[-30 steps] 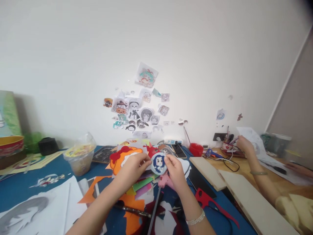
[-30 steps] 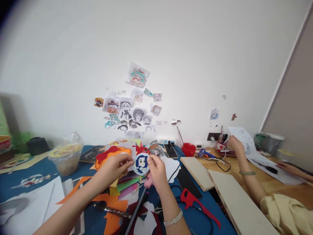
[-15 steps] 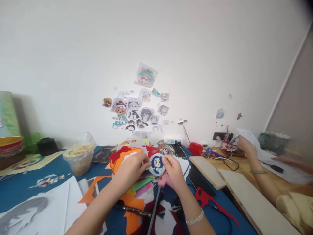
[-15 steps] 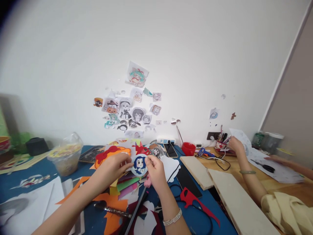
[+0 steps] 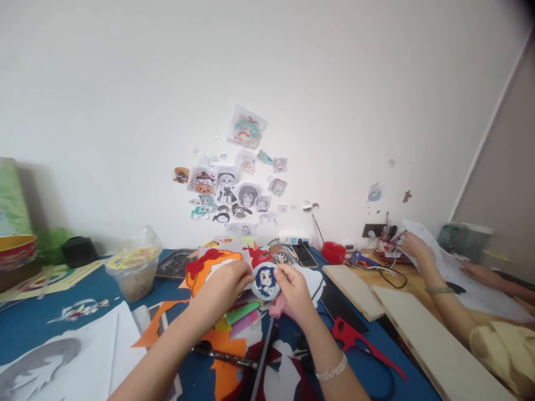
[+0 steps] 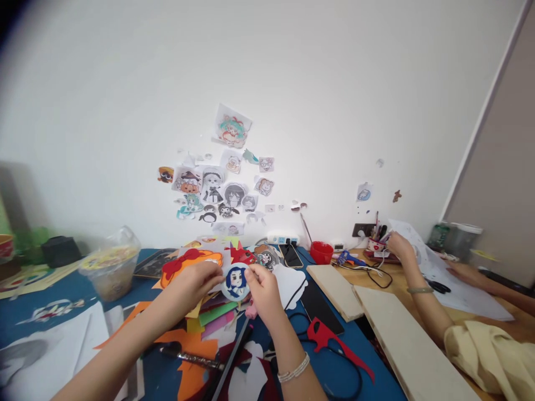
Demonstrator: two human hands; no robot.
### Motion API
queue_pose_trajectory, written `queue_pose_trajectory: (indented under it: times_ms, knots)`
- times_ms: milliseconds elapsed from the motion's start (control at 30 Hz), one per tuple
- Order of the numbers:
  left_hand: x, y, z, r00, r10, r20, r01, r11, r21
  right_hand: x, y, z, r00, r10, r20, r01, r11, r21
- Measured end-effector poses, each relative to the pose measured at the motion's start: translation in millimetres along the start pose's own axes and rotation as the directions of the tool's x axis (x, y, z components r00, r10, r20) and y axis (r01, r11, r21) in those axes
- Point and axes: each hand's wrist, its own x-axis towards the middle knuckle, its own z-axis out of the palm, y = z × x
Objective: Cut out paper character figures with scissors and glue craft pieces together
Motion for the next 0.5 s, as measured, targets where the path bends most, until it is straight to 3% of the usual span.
queue_pose_trajectory:
  times_ms: [267, 500]
  knots:
    - [1.0, -4.5, 4.3, 0.999, 0.05, 0.019, -0.051, 0.997, 0.062, -0.3, -2.4, -1.2, 1.0, 0.021, -0.001, -0.021, 1.0, 0.008]
    - [0.7, 2.2, 17.0, 0.997, 0.021, 0.073, -0.047, 0.927, 0.372, -2.9, -2.3, 2.5, 0.999, 0.047, 0.023, -0.046, 0.997, -0.058]
